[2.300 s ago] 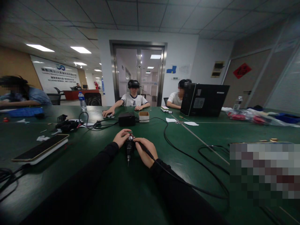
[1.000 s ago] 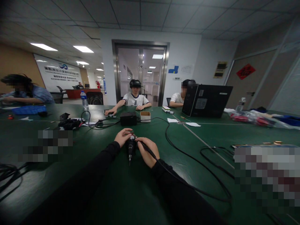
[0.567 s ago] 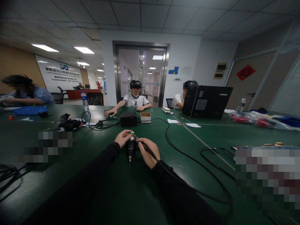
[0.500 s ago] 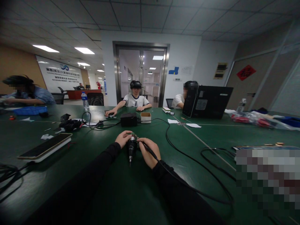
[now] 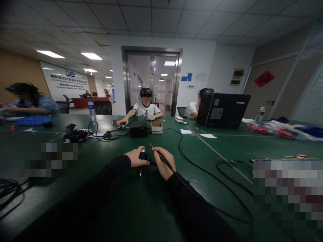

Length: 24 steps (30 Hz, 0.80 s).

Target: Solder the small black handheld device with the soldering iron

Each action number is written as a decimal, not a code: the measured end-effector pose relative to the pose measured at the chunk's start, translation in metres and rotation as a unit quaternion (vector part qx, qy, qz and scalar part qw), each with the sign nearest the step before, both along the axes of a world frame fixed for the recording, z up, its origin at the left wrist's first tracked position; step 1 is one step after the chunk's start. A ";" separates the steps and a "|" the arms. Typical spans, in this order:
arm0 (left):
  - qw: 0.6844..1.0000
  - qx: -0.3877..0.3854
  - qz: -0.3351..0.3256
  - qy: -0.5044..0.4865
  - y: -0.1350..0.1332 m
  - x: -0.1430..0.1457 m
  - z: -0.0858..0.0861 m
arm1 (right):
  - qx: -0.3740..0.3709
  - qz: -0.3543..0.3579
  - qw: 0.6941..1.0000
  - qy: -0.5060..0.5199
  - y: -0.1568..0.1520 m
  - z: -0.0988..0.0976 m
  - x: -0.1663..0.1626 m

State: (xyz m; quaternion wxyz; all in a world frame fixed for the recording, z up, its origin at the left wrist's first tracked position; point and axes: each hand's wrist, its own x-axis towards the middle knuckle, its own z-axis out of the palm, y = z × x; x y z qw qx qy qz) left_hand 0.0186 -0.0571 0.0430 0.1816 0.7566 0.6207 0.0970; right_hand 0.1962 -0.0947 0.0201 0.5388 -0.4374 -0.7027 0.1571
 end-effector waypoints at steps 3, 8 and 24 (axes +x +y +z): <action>0.999 -0.003 -0.013 0.041 -0.010 0.008 0.002 | 0.003 -0.005 1.000 0.007 -0.002 0.002 -0.002; 1.000 0.025 0.003 -0.003 -0.007 0.007 -0.005 | 0.044 -0.013 0.999 0.013 -0.007 0.004 -0.006; 0.993 0.063 0.066 -0.076 -0.080 -0.148 -0.010 | -0.016 0.040 0.999 -0.022 -0.007 -0.010 -0.011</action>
